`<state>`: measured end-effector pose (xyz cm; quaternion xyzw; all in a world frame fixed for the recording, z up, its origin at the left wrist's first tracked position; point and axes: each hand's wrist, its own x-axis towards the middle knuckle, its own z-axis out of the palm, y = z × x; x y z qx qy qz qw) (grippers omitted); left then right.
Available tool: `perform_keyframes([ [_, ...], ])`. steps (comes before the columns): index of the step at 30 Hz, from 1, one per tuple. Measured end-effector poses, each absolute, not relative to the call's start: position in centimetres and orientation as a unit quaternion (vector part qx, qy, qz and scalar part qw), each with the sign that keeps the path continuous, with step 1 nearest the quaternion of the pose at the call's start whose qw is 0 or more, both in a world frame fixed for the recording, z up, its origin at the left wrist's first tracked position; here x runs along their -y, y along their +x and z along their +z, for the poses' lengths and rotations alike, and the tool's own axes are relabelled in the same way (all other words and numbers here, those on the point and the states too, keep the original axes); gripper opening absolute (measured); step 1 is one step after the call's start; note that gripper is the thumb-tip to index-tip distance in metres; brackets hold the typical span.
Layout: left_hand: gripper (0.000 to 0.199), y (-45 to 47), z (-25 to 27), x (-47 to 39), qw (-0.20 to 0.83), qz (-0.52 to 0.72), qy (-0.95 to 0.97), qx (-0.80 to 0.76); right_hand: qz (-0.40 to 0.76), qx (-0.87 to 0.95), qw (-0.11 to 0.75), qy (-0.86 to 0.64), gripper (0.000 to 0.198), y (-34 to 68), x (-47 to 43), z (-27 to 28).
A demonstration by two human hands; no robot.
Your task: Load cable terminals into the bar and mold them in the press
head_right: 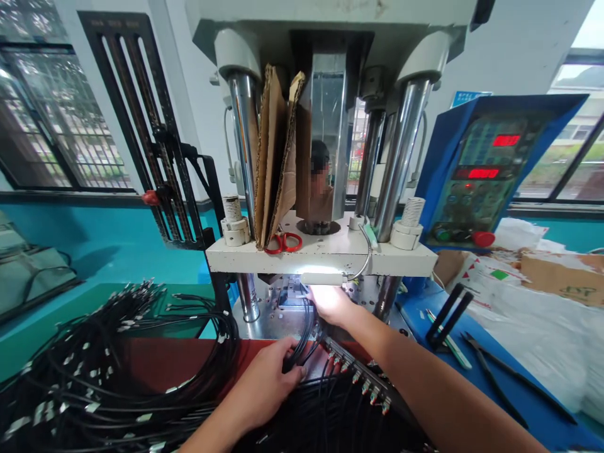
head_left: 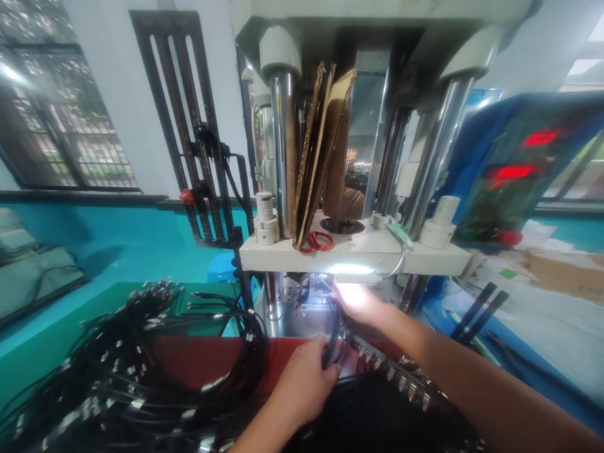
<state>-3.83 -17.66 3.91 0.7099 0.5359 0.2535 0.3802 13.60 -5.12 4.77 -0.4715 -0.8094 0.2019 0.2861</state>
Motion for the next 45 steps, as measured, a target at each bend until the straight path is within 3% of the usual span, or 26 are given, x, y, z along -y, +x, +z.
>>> perform_keyframes([
  [7, 0.027, -3.9, 4.7, 17.6, 0.388, 0.257, 0.710, -0.528, 0.065, 0.817, 0.310, -0.481, 0.019, 18.6, 14.9, 7.4],
  [11, 0.033, -4.1, 4.8, 17.5, 0.384, 0.239, 0.720, -0.526, -0.010, 0.597, 0.382, -0.705, 0.022, 27.3, 25.4, 7.4],
  [15, 0.042, -4.1, 4.5, 16.8, 0.377, 0.207, 0.722, -0.543, -0.028, 0.352, 0.339, -0.872, 0.038, 36.1, 36.5, 2.0],
  [19, 0.045, -3.9, 4.7, 16.6, 0.372, 0.199, 0.723, -0.548, -0.002, 0.332, 0.269, -0.904, 0.034, 42.0, 42.4, -5.2],
  [23, 0.038, -3.8, 4.8, 17.1, 0.375, 0.212, 0.726, -0.536, -0.074, 0.390, 0.287, -0.872, 0.035, 40.4, 37.2, -3.4],
  [26, 0.038, -3.9, 4.5, 17.2, 0.378, 0.222, 0.719, -0.540, -0.002, 0.610, 0.310, -0.729, 0.033, 33.2, 28.1, 2.8],
  [29, 0.037, -3.9, 4.4, 17.4, 0.376, 0.229, 0.716, -0.542, 0.037, 0.783, 0.261, -0.564, 0.034, 25.4, 18.0, 6.6],
  [34, 0.029, -3.8, 5.1, 17.9, 0.380, 0.244, 0.715, -0.534, 0.051, 0.839, 0.210, -0.500, 0.030, 18.9, 6.4, 5.6],
  [36, 0.027, -3.7, 5.2, 18.0, 0.393, 0.250, 0.712, -0.525, 0.051, 0.843, 0.194, -0.499, 0.021, 18.3, 4.6, 4.7],
  [45, 0.026, -3.8, 5.6, 18.1, 0.413, 0.253, 0.706, -0.517, -0.016, 0.855, 0.154, -0.495, 0.014, 18.3, 4.6, 4.9],
])
